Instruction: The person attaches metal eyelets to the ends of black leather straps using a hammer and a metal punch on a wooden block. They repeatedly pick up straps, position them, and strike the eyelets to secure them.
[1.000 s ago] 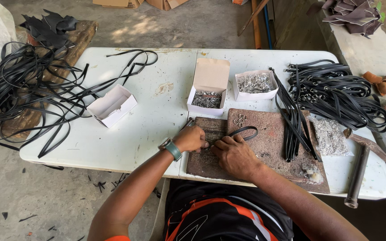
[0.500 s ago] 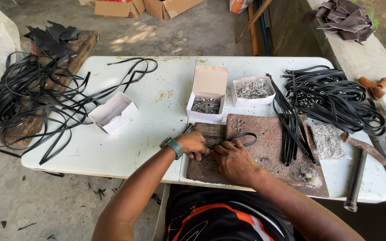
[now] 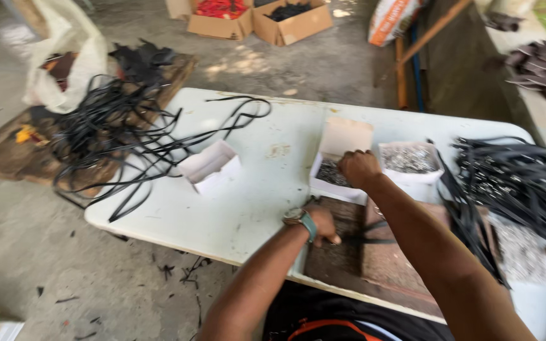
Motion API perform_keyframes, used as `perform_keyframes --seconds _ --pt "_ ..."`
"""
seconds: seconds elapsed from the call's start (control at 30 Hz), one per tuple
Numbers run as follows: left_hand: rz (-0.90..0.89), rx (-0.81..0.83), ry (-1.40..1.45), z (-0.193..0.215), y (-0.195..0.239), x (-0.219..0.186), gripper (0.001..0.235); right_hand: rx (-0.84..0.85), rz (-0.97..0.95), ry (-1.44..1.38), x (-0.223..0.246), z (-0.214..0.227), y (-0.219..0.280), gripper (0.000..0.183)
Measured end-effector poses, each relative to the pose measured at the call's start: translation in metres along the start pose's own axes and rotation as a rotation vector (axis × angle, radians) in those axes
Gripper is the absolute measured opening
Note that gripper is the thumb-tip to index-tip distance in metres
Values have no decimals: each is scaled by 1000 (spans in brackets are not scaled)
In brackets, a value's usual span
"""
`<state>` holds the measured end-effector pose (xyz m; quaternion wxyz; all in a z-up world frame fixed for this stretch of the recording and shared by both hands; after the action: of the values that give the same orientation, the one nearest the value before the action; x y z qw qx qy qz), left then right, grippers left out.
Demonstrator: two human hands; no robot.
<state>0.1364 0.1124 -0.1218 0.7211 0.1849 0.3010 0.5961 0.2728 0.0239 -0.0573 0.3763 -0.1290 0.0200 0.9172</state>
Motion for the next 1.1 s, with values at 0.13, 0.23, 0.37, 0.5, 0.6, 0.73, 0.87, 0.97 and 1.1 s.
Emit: perform_keyframes --seconds 0.13,0.23,0.37,0.5,0.6,0.73,0.87,0.97,1.1 --pt "-21 -8 96 -4 -5 2 48 92 -86 52 1 -26 -22 31" --pt "13 20 114 -3 2 -1 49 213 -183 -74 -3 -37 -20 29" --pt "86 36 133 8 12 -5 54 196 -233 -144 -4 -28 -20 28" --pt "114 -8 274 5 17 -4 50 166 -273 -322 -6 -21 -19 27" --pt "99 -36 297 3 14 -5 44 114 -316 -483 -12 -17 -20 22" --pt "85 -5 166 5 10 -7 42 0 -296 -590 -19 -5 -17 14" --pt "52 -6 67 7 7 -8 49 -90 -211 -813 -19 14 5 18" --pt "63 6 17 12 8 -13 49 -4 -268 -905 -21 31 35 17" --pt "85 29 23 12 18 -10 53 85 -273 -980 -9 53 78 17"
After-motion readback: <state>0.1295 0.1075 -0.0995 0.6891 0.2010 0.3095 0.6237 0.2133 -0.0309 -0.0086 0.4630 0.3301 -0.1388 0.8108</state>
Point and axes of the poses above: each hand's wrist, its own y-axis away from the middle knuckle, its own z-axis out of the back of the hand, x = y × z, the point moved 3 cm from there along -y, towards the middle knuckle, and after that the axes turned 2 degrees about -x, right-handed, at the moved point
